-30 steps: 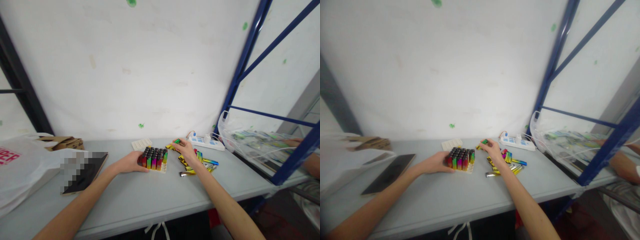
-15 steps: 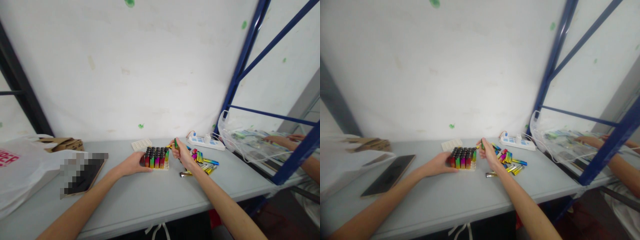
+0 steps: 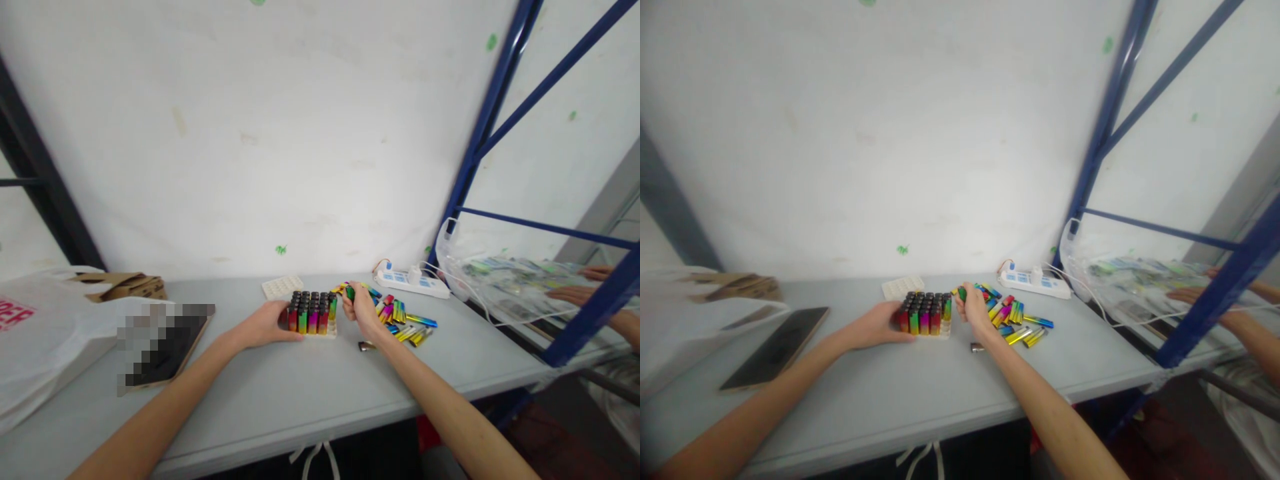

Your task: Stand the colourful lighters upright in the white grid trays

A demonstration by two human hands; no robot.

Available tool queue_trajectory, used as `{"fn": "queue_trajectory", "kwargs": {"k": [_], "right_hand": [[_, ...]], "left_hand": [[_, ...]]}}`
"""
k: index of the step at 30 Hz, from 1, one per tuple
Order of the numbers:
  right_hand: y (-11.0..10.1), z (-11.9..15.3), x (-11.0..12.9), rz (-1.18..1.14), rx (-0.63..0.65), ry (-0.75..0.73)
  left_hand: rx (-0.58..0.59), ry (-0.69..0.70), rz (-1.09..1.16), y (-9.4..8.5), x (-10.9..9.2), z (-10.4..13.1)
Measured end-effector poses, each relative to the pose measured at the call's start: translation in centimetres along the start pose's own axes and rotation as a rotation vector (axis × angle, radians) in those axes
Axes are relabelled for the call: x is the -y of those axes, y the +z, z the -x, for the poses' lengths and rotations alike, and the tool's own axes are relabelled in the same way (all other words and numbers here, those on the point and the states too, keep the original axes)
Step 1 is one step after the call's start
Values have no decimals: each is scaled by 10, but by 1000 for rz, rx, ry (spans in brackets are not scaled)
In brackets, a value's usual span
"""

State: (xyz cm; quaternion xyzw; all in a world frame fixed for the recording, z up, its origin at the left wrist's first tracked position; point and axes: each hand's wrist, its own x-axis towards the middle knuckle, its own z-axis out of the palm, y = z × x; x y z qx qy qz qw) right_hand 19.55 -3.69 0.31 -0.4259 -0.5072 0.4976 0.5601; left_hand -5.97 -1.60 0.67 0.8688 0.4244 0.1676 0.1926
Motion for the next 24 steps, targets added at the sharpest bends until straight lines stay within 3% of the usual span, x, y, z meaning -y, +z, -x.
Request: {"fn": "queue_trajectory", "kwargs": {"k": [5,8,15,24], "right_hand": [[-3,3,8,-38,120,-113],[-6,6,13,71,146,-251],[-15,8,16,470,47,-533],[-24,9,11,740,218,-562]], "left_hand": [[-6,1,17,-2,-2,1],[-6,-7,17,-2,-4,1],[2,5,70,-1,-3,0],[6,24,62,0,-1,0]]}}
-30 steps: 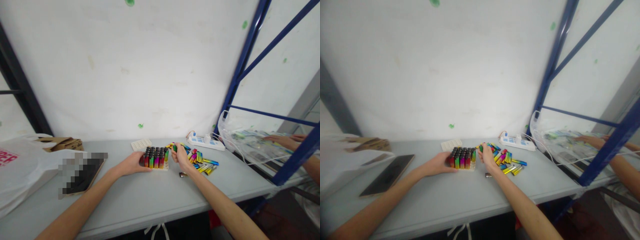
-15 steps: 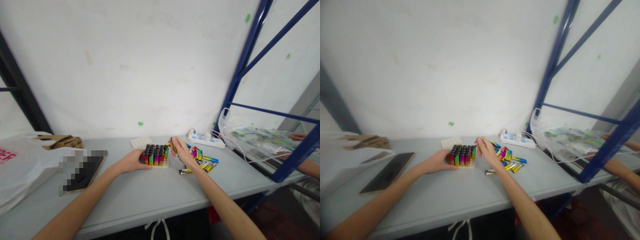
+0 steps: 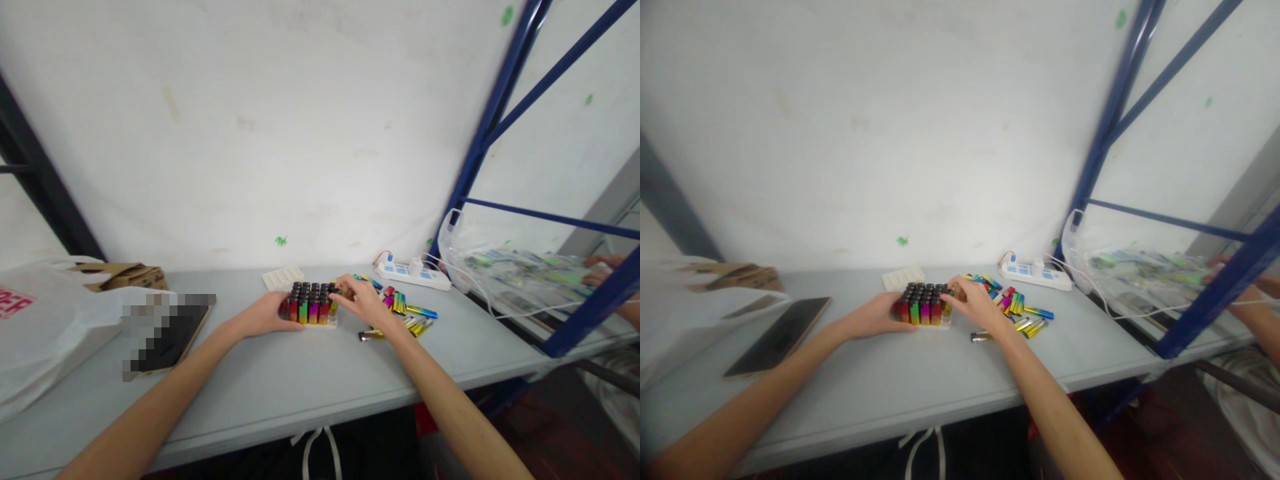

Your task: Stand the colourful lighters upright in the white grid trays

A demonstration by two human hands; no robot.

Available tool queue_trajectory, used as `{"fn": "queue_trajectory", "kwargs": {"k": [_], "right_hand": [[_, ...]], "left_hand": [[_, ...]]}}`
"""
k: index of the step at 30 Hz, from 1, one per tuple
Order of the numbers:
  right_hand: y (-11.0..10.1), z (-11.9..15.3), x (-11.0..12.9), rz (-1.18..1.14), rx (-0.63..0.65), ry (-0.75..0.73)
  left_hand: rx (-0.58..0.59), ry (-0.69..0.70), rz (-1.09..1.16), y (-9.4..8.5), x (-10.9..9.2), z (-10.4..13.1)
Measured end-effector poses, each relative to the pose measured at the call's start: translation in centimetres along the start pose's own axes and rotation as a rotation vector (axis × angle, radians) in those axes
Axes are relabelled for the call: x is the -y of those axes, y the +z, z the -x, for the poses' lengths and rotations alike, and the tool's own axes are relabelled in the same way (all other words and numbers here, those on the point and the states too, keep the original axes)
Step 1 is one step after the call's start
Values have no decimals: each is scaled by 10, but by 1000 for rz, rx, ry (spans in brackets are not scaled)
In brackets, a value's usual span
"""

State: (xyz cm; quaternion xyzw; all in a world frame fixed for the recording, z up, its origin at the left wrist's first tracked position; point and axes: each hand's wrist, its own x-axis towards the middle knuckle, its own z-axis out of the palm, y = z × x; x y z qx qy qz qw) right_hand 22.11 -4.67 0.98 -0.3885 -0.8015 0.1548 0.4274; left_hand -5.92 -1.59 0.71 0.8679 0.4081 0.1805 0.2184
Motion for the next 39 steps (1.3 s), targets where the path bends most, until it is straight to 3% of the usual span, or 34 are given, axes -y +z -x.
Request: {"fn": "queue_trajectory", "kwargs": {"k": [9,17,20,26,31,35,39], "right_hand": [[0,-1,-3,-27,95,-4],[-20,-4,-24,86,-118,22],[-22,-5,-38,214,-65,-20],[-1,-12,-50,446,187,-117],[25,-28,-38,574,316,-186],[41,-31,-27,642,326,-82],[36,-29,-33,512,209,5]], "left_hand": [[21,2,9,-2,-2,1],[17,5,2,-4,-3,0],[14,-34,-40,-9,1,1],[66,-109,-81,-26,12,8],[76,-121,19,-37,11,11],[93,-121,27,-39,9,12],[86,-115,33,-38,11,12]]}}
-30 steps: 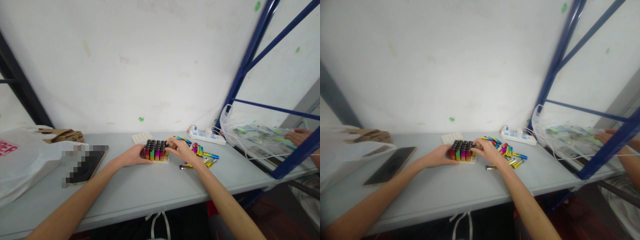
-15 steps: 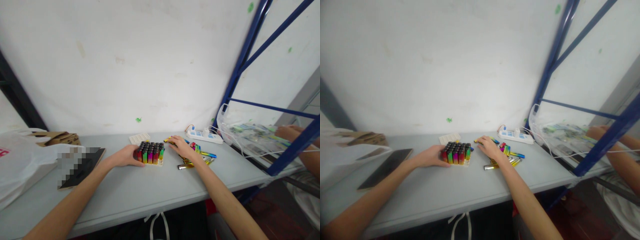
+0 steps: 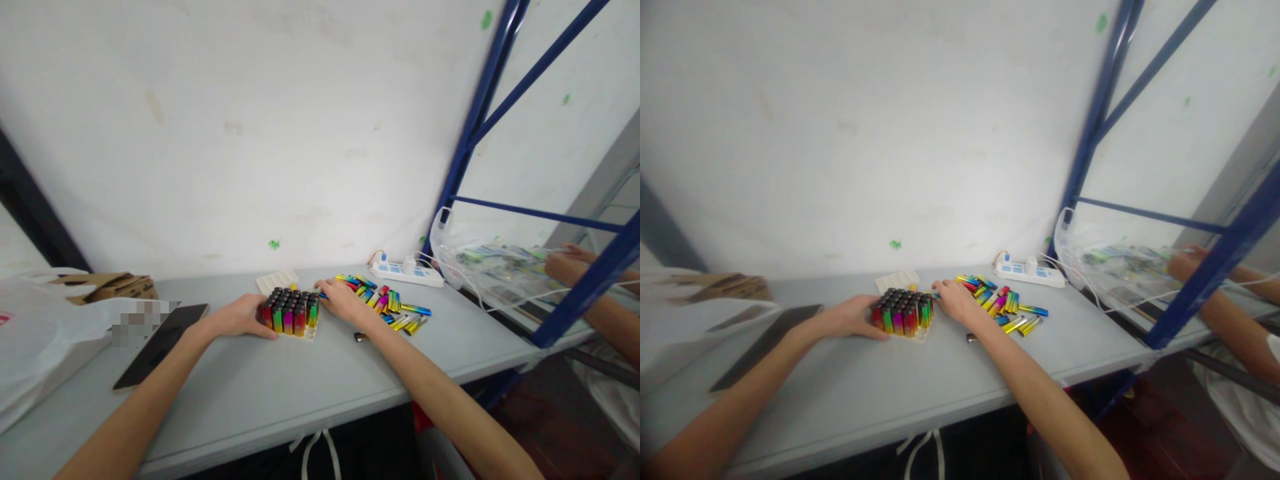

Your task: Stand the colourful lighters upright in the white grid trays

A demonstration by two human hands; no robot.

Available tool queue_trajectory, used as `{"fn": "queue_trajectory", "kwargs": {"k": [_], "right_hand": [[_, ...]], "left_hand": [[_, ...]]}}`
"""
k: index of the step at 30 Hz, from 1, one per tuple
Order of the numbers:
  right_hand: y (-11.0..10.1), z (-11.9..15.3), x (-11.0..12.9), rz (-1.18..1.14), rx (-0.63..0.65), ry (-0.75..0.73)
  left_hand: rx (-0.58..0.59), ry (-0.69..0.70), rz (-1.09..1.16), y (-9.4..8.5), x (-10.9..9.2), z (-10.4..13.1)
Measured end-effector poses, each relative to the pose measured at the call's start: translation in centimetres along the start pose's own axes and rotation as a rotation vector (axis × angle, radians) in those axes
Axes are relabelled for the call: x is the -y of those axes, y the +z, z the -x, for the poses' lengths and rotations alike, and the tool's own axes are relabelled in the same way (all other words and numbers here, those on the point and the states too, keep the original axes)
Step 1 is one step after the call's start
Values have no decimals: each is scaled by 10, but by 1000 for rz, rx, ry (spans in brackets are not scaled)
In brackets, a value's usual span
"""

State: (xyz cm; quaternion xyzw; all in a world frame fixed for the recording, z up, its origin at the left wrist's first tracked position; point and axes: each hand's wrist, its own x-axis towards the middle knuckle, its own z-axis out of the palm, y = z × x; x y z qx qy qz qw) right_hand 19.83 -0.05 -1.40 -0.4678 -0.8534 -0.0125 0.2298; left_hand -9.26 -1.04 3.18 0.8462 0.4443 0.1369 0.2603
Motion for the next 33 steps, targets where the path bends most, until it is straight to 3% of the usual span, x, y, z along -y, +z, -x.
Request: {"fn": "queue_trajectory", "kwargs": {"k": [3,6,11,20,25,28,33], "right_hand": [[-9,4,-14,-290,-149,79],[-20,6,-22,-727,-256,200],[-33,6,-11,-1238,-373,348],[-42,11,17,-1432,-260,235],[-37,14,26,-1414,-194,432],[-33,13,30,-1330,-224,559],[-29,13,36,-1254,-276,581]], "left_hand": [[-11,-1,-9,2,4,-1],[-41,-8,-61,8,7,-3],[-92,38,-106,23,-3,-8],[-148,61,-164,36,-17,-11],[-156,43,-150,35,-17,-10],[-154,62,-140,35,-17,-10],[-131,65,-118,35,-14,-11]]}}
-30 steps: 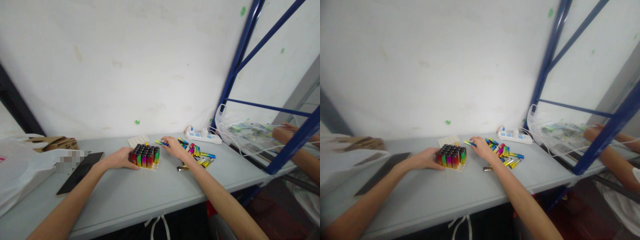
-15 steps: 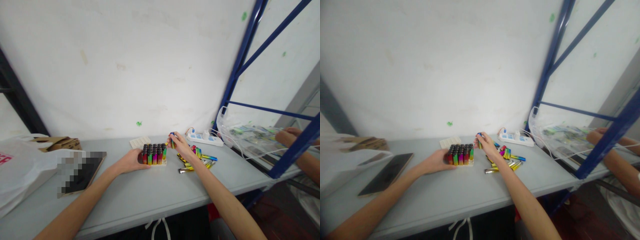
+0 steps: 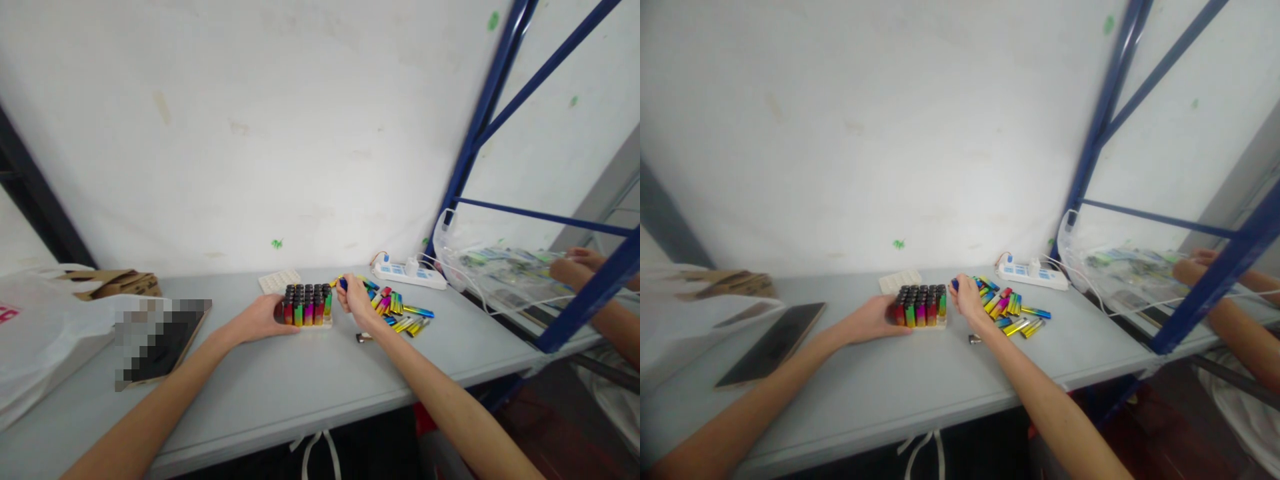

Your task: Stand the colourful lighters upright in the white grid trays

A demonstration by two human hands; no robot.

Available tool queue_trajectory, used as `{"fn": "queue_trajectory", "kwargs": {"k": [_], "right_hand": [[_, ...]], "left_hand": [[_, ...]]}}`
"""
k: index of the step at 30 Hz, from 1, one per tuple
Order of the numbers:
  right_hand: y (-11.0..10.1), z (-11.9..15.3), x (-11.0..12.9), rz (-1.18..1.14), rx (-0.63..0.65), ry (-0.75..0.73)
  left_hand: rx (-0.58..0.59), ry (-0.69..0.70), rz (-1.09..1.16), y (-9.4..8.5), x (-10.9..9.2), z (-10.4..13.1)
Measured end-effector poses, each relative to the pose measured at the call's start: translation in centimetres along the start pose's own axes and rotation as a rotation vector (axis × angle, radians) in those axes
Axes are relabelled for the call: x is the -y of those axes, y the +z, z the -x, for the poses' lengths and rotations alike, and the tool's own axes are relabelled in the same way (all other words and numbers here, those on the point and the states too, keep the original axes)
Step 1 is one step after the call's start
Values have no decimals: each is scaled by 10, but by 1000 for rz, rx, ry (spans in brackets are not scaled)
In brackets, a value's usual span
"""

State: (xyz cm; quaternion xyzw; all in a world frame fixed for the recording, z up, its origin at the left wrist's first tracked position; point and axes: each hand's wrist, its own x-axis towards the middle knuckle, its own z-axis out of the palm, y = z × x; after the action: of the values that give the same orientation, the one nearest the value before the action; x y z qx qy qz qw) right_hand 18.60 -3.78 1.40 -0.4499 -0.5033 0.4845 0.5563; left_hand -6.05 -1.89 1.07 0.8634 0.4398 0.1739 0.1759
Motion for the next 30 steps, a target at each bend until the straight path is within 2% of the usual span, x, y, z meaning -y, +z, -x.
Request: {"fn": "queue_trajectory", "kwargs": {"k": [5,8,12,16,18,23,30], "right_hand": [[-4,-3,-3,-24,21,-11],[-10,-5,-2,-54,102,-46],[-19,-4,3,25,201,-284],[-27,0,8,340,188,-505],[-30,1,9,468,189,-563],[-34,4,7,627,306,-560],[-38,5,8,739,378,-556]], "left_hand": [[0,3,-20,1,2,-1],[2,1,-33,1,3,-1],[8,14,-22,1,4,-2],[15,22,-8,2,5,-2],[12,24,-7,2,5,-2],[17,19,22,2,5,-1],[3,39,52,2,5,-1]]}}
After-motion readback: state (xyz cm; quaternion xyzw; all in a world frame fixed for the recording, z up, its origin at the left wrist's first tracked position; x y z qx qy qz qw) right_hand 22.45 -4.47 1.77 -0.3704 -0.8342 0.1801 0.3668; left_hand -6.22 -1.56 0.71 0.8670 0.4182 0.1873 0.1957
